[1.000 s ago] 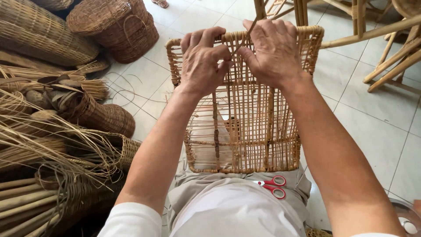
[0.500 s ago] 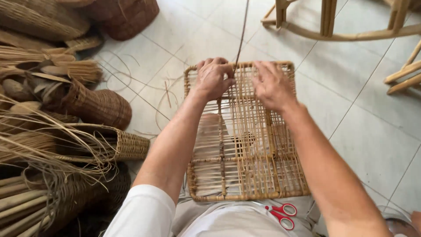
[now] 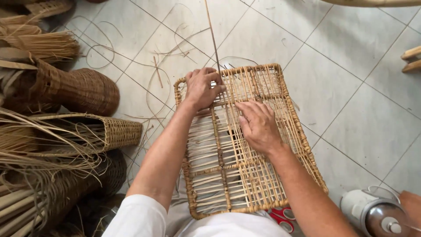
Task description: Weaving thin rattan strips into a rectangular frame to create a mesh surface.
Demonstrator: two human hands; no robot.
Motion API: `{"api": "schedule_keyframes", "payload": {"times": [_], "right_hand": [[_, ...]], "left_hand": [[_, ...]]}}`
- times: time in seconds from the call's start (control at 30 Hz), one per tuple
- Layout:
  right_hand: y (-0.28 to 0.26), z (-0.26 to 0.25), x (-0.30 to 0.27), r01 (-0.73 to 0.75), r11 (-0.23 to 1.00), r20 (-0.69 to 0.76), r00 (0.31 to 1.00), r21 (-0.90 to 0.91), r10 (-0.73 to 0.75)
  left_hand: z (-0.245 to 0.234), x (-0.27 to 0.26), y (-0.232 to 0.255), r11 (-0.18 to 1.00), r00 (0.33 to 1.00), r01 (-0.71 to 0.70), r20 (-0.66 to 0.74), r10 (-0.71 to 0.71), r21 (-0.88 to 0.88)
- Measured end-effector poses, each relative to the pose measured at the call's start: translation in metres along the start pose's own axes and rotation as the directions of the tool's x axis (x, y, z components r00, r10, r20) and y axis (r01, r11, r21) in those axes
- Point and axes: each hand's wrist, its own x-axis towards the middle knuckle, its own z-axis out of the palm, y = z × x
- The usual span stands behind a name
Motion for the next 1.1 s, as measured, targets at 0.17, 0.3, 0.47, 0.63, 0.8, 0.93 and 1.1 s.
{"api": "schedule_keyframes", "payload": {"times": [0.17,0.3,0.47,0.63,0.8,0.93,1.1], "right_hand": [[0.009,0.012,0.0,0.091,0.978,-0.127,0.985,-0.188,-0.116],[-0.004,-0.003,-0.005,0.061,0.986,-0.093,0.993,-0.154,-0.076],[0.002,-0.009,-0.009,0.02,0.999,-0.104,0.994,0.025,-0.018],[-0.004,-0.012,-0.016,0.004,0.999,-0.152,0.988,0.042,0.003],[0.002,-0.004,-0.016,0.036,0.999,-0.209,0.977,-0.009,-0.037],[0.003,-0.005,-0.005,-0.026,0.999,-0.113,0.993,-0.037,0.022],[0.003,0.0,0.02,-0.073,0.978,-0.013,0.997,-0.195,0.072]], "left_hand": [[0.003,0.0,0.004,0.996,0.996,-0.063,-0.06,0.06,-0.062],[0.011,0.0,0.002,0.997,0.997,-0.061,-0.057,0.058,-0.055],[0.008,-0.003,0.008,0.993,0.991,-0.101,-0.095,0.095,-0.06],[0.001,-0.003,0.02,0.991,0.989,-0.133,-0.075,0.131,-0.032],[0.004,-0.001,0.018,0.989,0.987,-0.146,-0.072,0.143,-0.036],[0.005,-0.001,0.017,0.996,0.995,-0.079,-0.064,0.077,-0.032],[0.006,0.0,0.014,0.998,0.998,-0.053,-0.023,0.053,-0.019]]}}
